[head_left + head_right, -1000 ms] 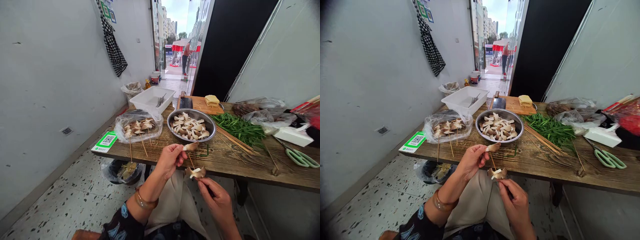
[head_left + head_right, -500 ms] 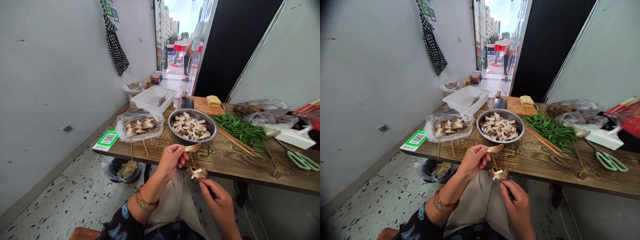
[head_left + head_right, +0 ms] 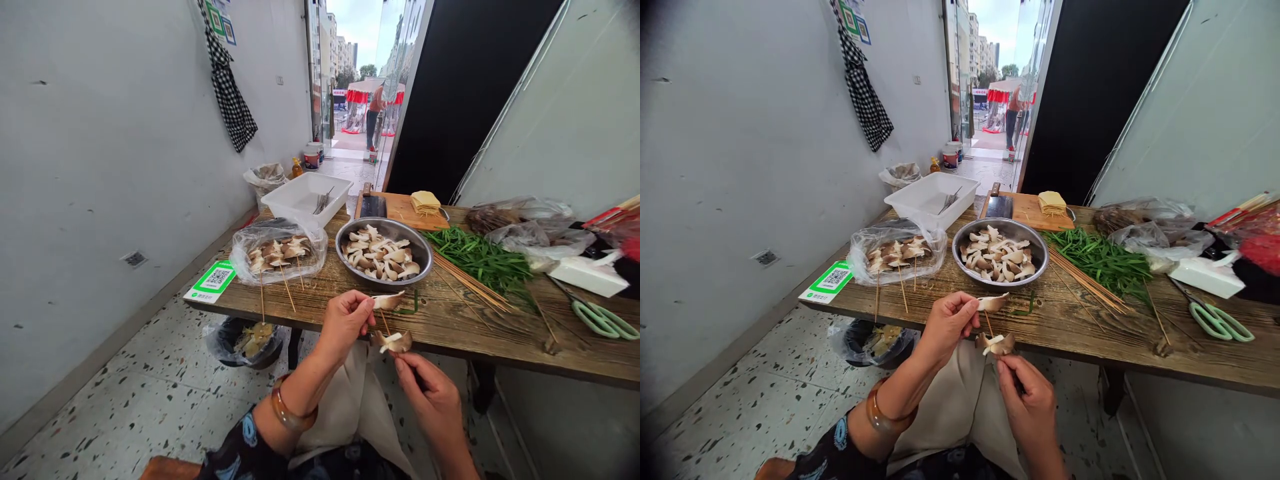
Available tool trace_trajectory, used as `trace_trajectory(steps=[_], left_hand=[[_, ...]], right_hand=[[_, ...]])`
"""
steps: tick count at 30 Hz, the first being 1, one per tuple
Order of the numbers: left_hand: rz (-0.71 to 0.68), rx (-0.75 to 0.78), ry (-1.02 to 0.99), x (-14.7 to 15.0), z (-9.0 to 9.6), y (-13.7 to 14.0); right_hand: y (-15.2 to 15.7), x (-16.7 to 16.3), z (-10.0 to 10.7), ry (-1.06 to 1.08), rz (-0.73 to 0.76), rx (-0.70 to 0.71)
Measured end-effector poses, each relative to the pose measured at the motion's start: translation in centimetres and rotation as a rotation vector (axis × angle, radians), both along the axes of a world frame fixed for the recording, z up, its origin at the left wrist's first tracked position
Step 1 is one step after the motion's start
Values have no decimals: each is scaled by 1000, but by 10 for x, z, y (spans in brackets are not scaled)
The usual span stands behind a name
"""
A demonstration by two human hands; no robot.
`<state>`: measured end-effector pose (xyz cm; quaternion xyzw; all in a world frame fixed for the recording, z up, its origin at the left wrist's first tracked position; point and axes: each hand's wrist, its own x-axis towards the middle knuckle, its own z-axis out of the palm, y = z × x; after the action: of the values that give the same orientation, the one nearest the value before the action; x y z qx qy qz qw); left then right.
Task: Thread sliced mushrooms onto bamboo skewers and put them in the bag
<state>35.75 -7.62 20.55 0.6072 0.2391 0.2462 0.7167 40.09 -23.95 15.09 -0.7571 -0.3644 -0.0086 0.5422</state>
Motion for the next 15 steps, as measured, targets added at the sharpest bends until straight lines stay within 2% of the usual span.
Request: trace_trajectory(steps=[7,10,15], left_hand=[[-44,129,28,-1,-3,-6],[-71,102,7,-2,-5,-3],[-26,-33,-37,-2,-3,6]], right_hand=[[8,0,2,72,-42,19],[8,0,1,108,-43,3],[6,0,-1,122,-36,-23]])
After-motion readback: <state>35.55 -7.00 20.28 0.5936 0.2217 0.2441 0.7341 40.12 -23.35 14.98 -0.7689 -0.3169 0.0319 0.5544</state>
